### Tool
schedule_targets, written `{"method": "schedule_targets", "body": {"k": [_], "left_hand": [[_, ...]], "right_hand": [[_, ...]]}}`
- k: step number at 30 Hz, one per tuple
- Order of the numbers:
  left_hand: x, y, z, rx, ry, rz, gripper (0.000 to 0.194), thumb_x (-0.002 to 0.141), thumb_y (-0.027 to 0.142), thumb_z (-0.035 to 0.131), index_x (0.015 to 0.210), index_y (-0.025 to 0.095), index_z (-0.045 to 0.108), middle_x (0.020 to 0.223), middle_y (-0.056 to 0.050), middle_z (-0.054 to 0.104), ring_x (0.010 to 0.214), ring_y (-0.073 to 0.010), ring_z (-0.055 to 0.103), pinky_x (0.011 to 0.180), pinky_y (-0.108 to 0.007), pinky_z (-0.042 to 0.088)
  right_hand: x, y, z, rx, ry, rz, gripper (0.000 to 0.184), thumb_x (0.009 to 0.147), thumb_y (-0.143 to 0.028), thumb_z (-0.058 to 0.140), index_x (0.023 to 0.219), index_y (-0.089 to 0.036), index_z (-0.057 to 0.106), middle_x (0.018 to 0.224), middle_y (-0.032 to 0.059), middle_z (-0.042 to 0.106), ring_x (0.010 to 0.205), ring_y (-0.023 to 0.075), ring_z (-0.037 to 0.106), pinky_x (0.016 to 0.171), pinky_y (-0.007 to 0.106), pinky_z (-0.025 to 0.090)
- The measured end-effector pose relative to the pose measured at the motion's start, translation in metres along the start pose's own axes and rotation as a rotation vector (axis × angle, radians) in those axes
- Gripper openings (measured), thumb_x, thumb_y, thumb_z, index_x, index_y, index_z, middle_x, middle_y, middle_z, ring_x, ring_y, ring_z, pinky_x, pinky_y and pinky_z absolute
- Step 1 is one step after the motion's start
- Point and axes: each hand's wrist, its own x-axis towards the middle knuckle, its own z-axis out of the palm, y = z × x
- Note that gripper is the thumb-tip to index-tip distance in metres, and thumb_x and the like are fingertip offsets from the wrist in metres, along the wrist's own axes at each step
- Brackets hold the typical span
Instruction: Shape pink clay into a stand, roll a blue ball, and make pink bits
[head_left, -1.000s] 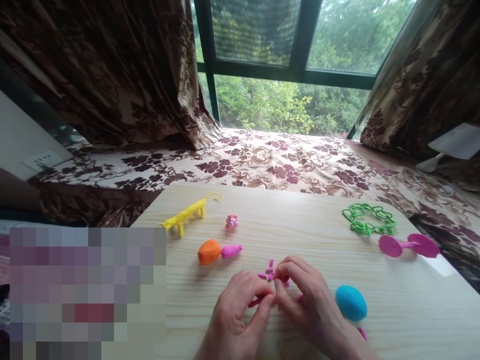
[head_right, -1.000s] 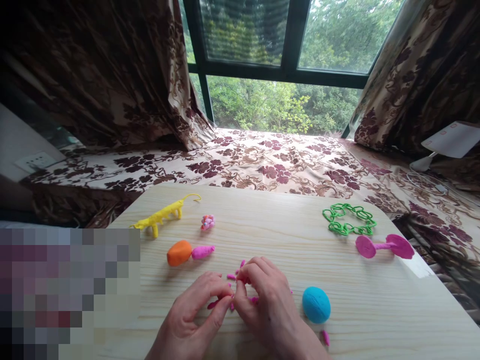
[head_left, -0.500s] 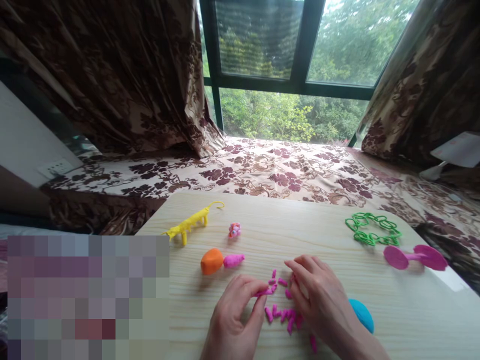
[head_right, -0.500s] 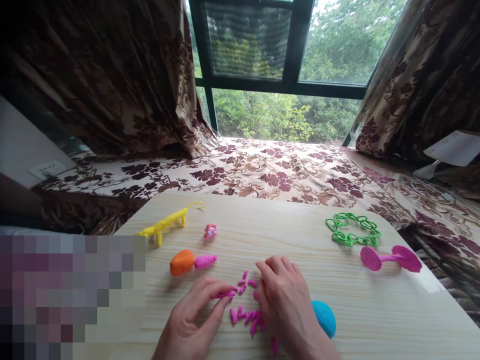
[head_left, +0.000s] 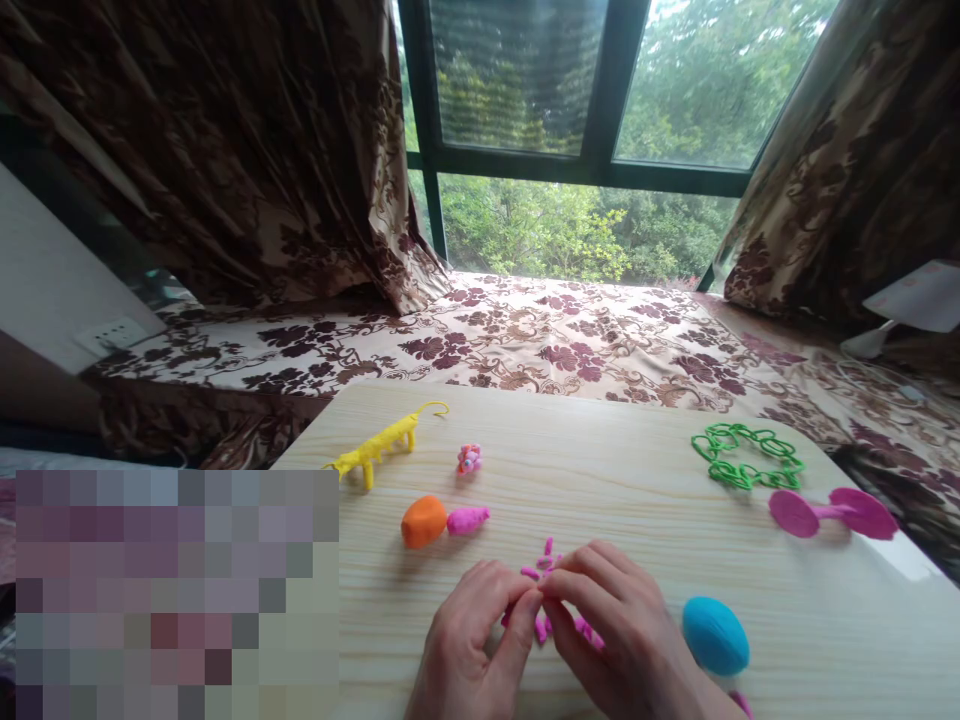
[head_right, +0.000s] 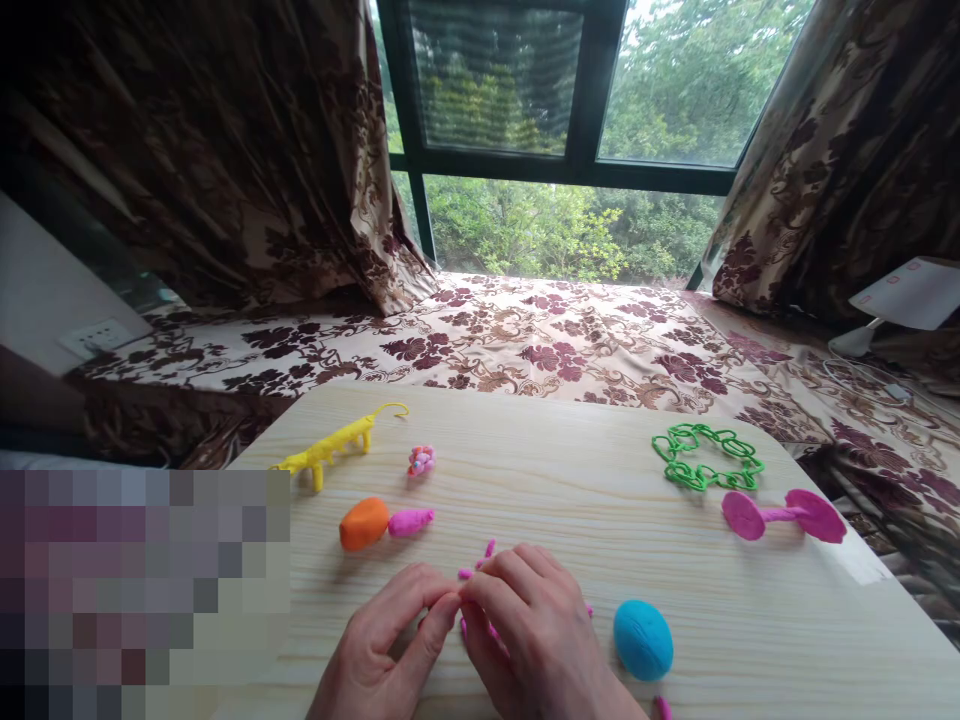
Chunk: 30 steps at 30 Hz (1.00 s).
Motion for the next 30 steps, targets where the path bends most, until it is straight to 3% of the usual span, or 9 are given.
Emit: {"method": "schedule_targets", "body": {"k": [5, 9, 13, 17, 20, 25, 30], "left_hand": [[0.0, 0.001, -0.001, -0.013, -0.005, 0.109, 0.008, 0.079, 0.014, 0.052, 0.08, 0.02, 0.058, 0.074, -0.003, 0.058, 0.073, -0.015, 0.055, 0.066, -0.026, 0.048], [0.001, -0.004, -0.001, -0.001, 0.036, 0.103, 0.017, 0.079, 0.012, 0.052, 0.091, 0.021, 0.061, 0.078, -0.003, 0.059, 0.076, -0.0145, 0.057, 0.069, -0.026, 0.049], [0.001, -0.008, -0.001, 0.019, 0.059, 0.089, 0.025, 0.081, 0.011, 0.049, 0.101, 0.021, 0.06, 0.084, -0.004, 0.058, 0.08, -0.0148, 0.057, 0.072, -0.026, 0.05], [0.001, -0.007, 0.0, 0.025, 0.05, 0.088, 0.026, 0.081, 0.01, 0.049, 0.101, 0.022, 0.06, 0.088, -0.004, 0.061, 0.085, -0.0151, 0.058, 0.076, -0.026, 0.05], [0.0, -0.008, 0.001, 0.036, 0.071, 0.026, 0.019, 0.08, 0.012, 0.052, 0.094, 0.021, 0.061, 0.085, -0.003, 0.063, 0.083, -0.0151, 0.06, 0.075, -0.026, 0.051], [0.0, -0.012, 0.002, 0.045, 0.082, 0.036, 0.014, 0.079, 0.015, 0.053, 0.09, 0.022, 0.061, 0.084, -0.003, 0.063, 0.082, -0.0155, 0.059, 0.075, -0.027, 0.05], [0.002, -0.004, 0.001, 0.015, 0.05, -0.013, 0.016, 0.082, 0.017, 0.05, 0.091, 0.022, 0.062, 0.079, -0.002, 0.062, 0.078, -0.015, 0.059, 0.071, -0.026, 0.05]], "right_hand": [[0.001, 0.003, -0.001, 0.052, 0.069, 0.129, 0.011, 0.08, -0.01, 0.046, 0.079, -0.018, 0.054, 0.072, 0.0022, 0.054, 0.068, 0.014, 0.051, 0.061, 0.026, 0.041], [-0.003, 0.022, -0.005, -0.111, 0.081, 0.232, 0.013, 0.081, -0.012, 0.047, 0.088, -0.02, 0.054, 0.083, 0.0035, 0.056, 0.078, 0.0169, 0.051, 0.069, 0.03, 0.041], [-0.006, 0.036, -0.007, -0.284, -0.002, 0.295, 0.02, 0.079, -0.01, 0.047, 0.093, -0.021, 0.055, 0.088, 0.0044, 0.056, 0.084, 0.0193, 0.05, 0.074, 0.033, 0.04], [-0.007, 0.036, -0.006, -0.372, -0.104, 0.331, 0.018, 0.078, -0.009, 0.048, 0.086, -0.021, 0.057, 0.085, 0.0037, 0.055, 0.082, 0.0196, 0.049, 0.074, 0.034, 0.039], [-0.006, 0.031, -0.008, -0.381, -0.12, 0.31, 0.015, 0.078, -0.012, 0.05, 0.086, -0.021, 0.058, 0.085, 0.0043, 0.055, 0.082, 0.02, 0.049, 0.074, 0.035, 0.039], [-0.003, 0.019, -0.011, -0.26, -0.033, 0.178, 0.029, 0.078, -0.015, 0.051, 0.106, -0.021, 0.053, 0.096, 0.0064, 0.056, 0.086, 0.0199, 0.051, 0.077, 0.036, 0.04], [-0.001, 0.007, -0.003, -0.103, -0.065, 0.018, 0.023, 0.081, -0.014, 0.048, 0.102, -0.023, 0.053, 0.092, 0.0051, 0.058, 0.083, 0.0174, 0.052, 0.072, 0.031, 0.043]]}}
